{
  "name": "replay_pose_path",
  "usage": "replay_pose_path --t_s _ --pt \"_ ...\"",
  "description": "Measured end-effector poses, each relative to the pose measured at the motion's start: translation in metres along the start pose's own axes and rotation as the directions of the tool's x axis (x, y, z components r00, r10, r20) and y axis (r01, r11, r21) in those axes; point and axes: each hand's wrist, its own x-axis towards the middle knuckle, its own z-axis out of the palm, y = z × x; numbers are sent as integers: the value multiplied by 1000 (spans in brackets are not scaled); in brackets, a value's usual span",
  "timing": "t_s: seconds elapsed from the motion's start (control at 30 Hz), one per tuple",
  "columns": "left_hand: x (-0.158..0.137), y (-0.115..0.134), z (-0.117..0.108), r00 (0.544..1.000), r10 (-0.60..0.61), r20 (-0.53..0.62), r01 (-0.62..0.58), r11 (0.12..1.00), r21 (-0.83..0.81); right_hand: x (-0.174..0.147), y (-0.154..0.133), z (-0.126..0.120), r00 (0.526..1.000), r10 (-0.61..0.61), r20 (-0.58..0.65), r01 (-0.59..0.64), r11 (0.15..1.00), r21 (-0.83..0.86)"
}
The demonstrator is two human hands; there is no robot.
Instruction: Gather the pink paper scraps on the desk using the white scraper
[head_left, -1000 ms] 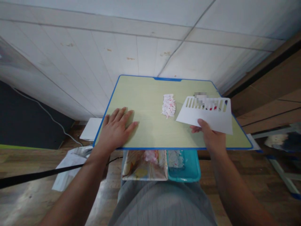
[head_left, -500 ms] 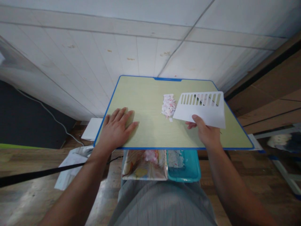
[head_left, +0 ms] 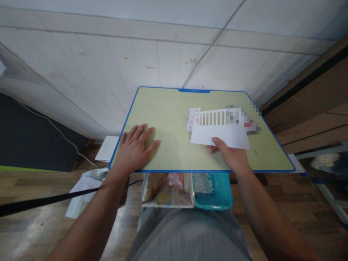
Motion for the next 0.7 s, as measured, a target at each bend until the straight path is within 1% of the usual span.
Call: replay_pose_path --t_s 0.07,0.27,0.4,0.57,0.7 --pt "0 0 0 1000 -1 9 1 1000 0 -1 -1 -3 1000 6 6 -6 1000 -24" --pt "0 -3 1 1000 6 -6 -6 999 -43 -10 -1 -24 1000 19 17 -19 1000 -8" --pt "1 -2 0 1000 1 6 -1 1000 -31 -19 -4 -32 1000 12 21 -11 1000 -28" --pt "1 1 -4 999 -8 36 9 1000 -17 -29 -9 -27 999 26 35 -26 1000 -13" --pt "0 0 -3 1000 -3 19 3 1000 -25 -41 -13 -16 994 81 68 -82 997 14"
